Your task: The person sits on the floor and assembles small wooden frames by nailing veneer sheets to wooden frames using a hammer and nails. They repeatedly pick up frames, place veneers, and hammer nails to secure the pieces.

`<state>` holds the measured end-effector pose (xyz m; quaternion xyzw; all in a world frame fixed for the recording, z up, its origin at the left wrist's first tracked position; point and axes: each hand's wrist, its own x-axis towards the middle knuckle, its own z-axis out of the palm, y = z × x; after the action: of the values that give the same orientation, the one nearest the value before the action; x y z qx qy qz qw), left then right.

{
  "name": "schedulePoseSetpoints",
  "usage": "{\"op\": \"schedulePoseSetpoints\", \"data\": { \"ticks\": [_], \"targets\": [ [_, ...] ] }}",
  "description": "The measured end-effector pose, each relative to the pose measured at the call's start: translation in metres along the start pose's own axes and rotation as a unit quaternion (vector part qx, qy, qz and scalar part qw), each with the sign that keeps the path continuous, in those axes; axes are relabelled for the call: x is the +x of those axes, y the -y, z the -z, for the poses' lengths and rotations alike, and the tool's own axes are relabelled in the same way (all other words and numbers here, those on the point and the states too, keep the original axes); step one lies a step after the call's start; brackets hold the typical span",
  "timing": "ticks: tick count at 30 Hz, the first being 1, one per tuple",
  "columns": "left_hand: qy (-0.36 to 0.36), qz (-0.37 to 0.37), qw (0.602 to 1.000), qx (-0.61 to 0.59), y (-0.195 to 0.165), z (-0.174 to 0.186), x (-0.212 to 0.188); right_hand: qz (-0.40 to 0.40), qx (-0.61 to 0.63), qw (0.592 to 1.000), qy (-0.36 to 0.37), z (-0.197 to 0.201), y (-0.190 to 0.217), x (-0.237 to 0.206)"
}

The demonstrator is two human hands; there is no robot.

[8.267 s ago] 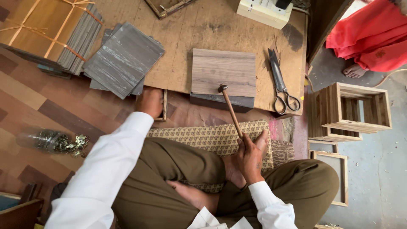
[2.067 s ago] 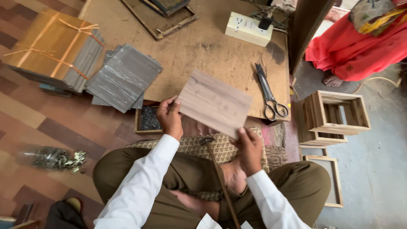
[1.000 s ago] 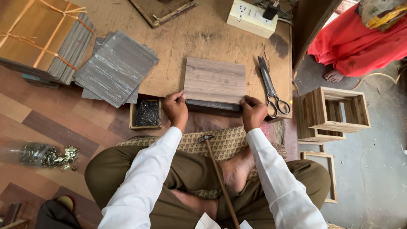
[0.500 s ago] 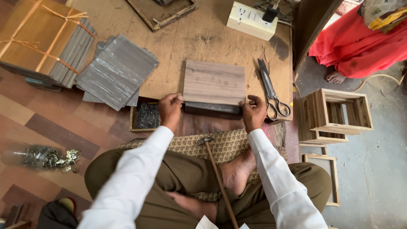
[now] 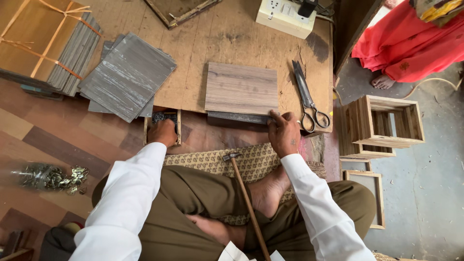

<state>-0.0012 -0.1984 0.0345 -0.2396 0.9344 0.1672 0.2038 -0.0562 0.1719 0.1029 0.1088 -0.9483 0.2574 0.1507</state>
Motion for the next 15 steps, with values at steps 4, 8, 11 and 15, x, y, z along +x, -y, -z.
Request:
{"op": "schedulePoseSetpoints", "data": {
  "ticks": [4,8,11,15],
  "targets": [
    [-0.024,-0.006,1.000,-0.013,0.000,0.003,-0.009,-0.035,-0.012,0.996,0.079,0.012,0.005,-0.004],
    [-0.077,0.028,0.992,-0.101,0.001,0.003,-0.017,-0.065,-0.005,0.990,0.127,0.021,0.006,-0.006],
    [-0.099,0.032,0.987,-0.123,0.000,0.002,-0.018,-0.067,0.014,0.989,0.128,0.027,0.004,-0.007],
    [-0.162,0.017,0.976,-0.142,-0.002,0.002,-0.022,-0.069,0.009,0.987,0.148,0.031,0.000,-0.010]
  ]
}}
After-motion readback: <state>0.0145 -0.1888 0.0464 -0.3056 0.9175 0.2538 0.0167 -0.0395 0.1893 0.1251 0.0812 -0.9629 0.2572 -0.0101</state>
